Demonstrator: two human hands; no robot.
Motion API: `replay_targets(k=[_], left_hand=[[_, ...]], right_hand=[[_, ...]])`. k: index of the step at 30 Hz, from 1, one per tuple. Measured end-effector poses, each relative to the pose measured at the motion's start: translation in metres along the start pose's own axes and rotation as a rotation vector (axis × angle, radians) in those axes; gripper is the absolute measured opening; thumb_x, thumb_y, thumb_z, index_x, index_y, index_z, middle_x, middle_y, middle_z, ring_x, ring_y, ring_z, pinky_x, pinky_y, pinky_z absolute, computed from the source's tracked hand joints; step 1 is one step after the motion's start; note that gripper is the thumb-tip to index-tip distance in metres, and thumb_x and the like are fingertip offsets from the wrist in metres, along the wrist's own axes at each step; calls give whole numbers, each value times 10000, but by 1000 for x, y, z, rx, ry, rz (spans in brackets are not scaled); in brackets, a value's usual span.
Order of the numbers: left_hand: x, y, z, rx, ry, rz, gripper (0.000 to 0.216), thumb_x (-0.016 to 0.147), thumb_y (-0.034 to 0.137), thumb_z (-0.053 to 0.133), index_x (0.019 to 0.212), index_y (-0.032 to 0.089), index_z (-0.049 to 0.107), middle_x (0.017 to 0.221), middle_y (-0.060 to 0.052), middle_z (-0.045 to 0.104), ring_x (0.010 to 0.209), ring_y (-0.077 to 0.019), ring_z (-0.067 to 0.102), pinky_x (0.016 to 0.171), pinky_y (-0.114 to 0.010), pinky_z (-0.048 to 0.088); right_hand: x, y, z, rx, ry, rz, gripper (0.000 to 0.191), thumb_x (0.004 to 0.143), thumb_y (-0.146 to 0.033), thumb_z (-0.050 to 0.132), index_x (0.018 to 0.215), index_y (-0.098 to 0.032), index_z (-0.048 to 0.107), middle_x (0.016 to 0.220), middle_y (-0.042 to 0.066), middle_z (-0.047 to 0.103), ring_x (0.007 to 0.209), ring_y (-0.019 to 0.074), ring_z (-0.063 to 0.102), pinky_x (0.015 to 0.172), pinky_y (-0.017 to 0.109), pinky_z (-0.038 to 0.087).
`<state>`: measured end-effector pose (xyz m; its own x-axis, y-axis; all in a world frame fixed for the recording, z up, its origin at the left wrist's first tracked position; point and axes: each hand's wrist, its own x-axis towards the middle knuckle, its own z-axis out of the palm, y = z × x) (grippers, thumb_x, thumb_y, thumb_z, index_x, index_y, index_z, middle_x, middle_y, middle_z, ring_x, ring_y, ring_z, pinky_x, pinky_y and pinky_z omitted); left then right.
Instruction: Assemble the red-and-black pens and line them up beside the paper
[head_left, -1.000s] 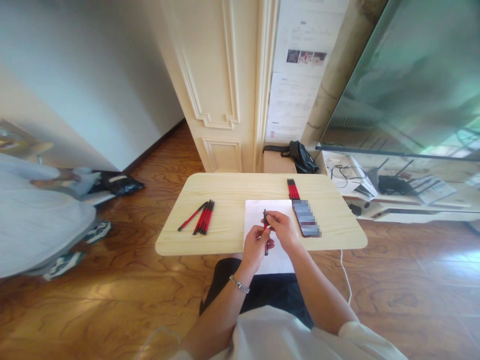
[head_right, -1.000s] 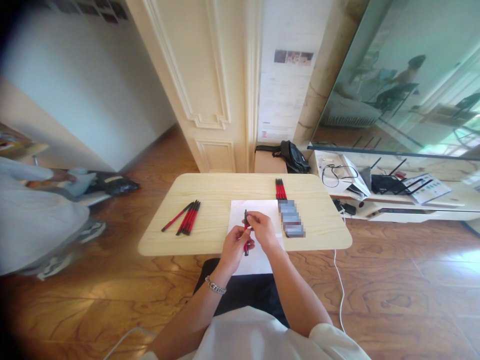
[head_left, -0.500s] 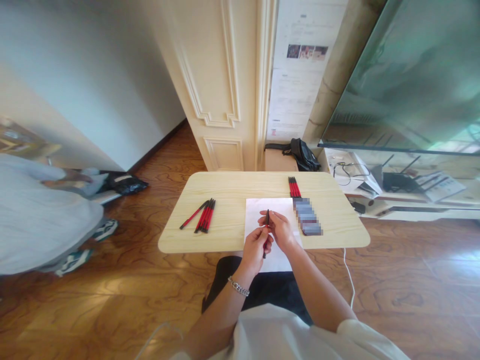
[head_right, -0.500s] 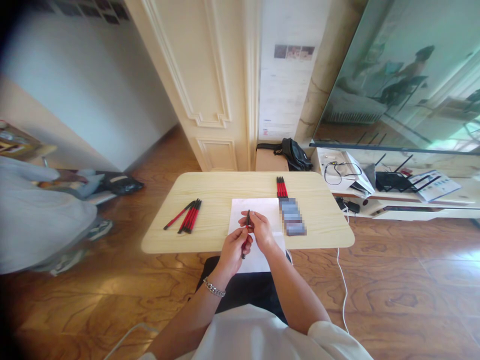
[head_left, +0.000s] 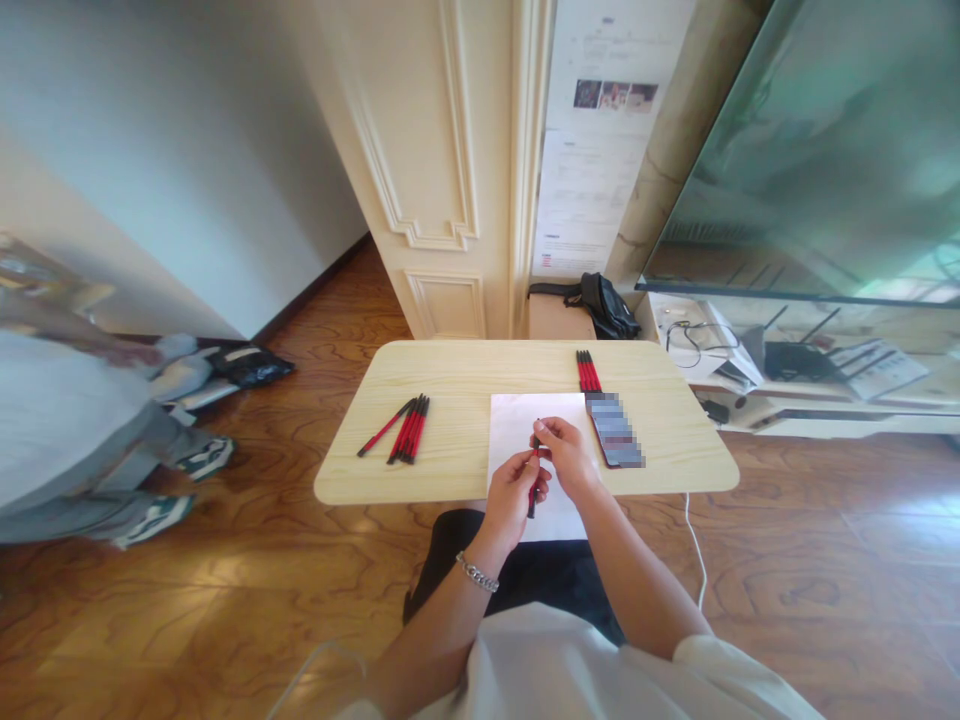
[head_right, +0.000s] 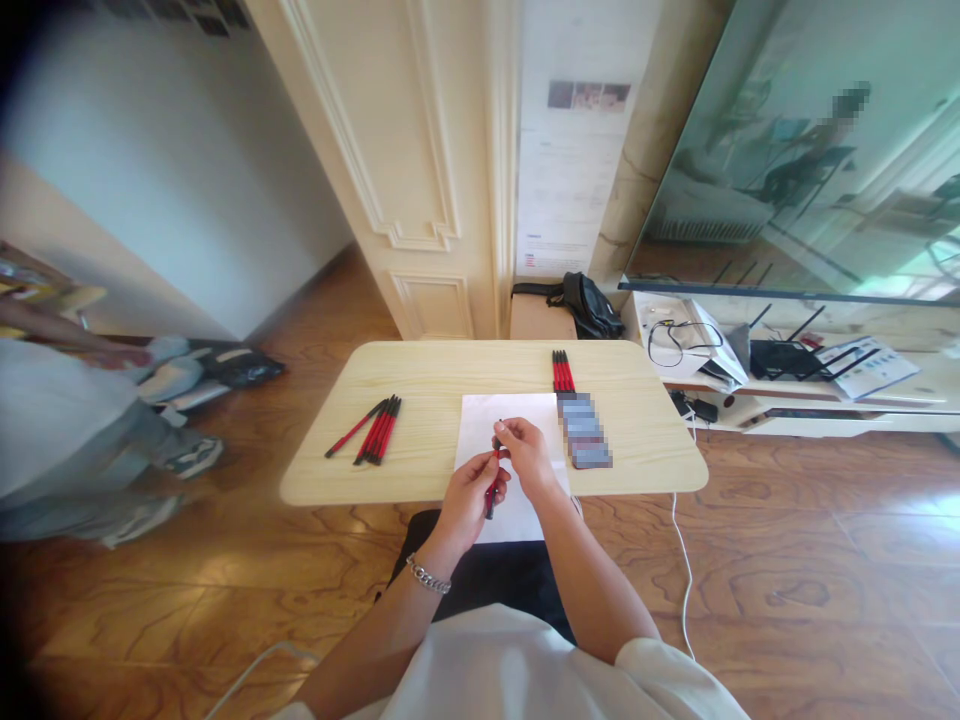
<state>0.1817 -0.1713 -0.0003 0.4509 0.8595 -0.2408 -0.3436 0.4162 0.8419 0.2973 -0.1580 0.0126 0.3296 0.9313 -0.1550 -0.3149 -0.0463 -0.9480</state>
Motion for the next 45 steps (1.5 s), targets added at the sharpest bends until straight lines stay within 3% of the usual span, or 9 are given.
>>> replay_targets(k=[5, 9, 19, 23, 28, 31, 36, 41, 45], left_hand=[[-1, 0, 0, 17, 5, 7, 400, 759, 486, 660, 967, 146, 625, 718, -38, 619, 553, -92, 539, 498, -216, 394], [-1, 1, -1, 27, 8, 13, 403, 757, 481, 665, 966, 138, 627, 734, -50, 623, 564, -99, 546, 512, -226, 408], [-2, 5, 2, 15, 22, 13, 366, 751, 475, 675, 904, 146, 629, 757, -54, 627, 578, -99, 548, 518, -226, 409], [-1, 5, 3, -1, 45, 9, 388, 723, 487, 695, 895, 146, 625, 752, -51, 628, 571, -100, 552, 513, -228, 410], [0, 4, 1, -7, 34, 19, 392, 727, 479, 696, 911, 140, 624, 777, -58, 630, 578, -97, 552, 511, -228, 413], [1, 3, -1, -7, 26, 23, 369, 743, 466, 686, 906, 142, 615, 775, -55, 628, 578, -98, 556, 514, -227, 413], [1, 5, -1, 4, 32, 19, 371, 737, 471, 688, 910, 149, 622, 783, -53, 634, 576, -95, 554, 522, -228, 413], [2, 3, -2, -7, 28, 17, 358, 745, 454, 688, 919, 149, 619, 781, -50, 629, 573, -90, 551, 527, -225, 413], [2, 2, -3, -3, 22, 29, 342, 770, 442, 668, 938, 147, 618, 792, -53, 626, 580, -89, 550, 527, -222, 415]], right_hand=[[0, 1, -2, 42, -55, 46, 392, 771, -528, 611, 925, -170, 653, 816, 65, 651, 732, 162, 594, 632, 283, 476], [0, 0, -1, -15, -21, -14, 334, 727, -481, 684, 846, -173, 639, 730, 25, 622, 671, 137, 569, 604, 261, 457], [-2, -6, 0, -44, -57, -3, 349, 726, -499, 676, 829, -169, 632, 735, 29, 626, 663, 133, 567, 623, 268, 476], [-1, -6, 0, -24, -84, 44, 403, 752, -539, 626, 909, -168, 652, 811, 61, 652, 721, 157, 597, 652, 293, 490], [-1, -5, 1, -61, -62, 3, 362, 716, -509, 681, 827, -168, 633, 729, 25, 624, 635, 125, 555, 611, 270, 474], [-1, -5, 1, -25, -107, 54, 405, 760, -540, 616, 908, -164, 653, 805, 61, 650, 661, 141, 578, 604, 276, 476], [1, -5, 2, -72, -42, 0, 381, 702, -513, 689, 859, -169, 638, 745, 32, 634, 672, 139, 573, 634, 281, 484], [1, -6, 2, -32, -107, 45, 404, 745, -538, 633, 907, -169, 658, 792, 55, 653, 692, 150, 590, 630, 287, 481], [2, -6, 2, -67, -56, 0, 366, 716, -505, 682, 863, -172, 649, 746, 31, 629, 668, 137, 570, 617, 276, 476]])
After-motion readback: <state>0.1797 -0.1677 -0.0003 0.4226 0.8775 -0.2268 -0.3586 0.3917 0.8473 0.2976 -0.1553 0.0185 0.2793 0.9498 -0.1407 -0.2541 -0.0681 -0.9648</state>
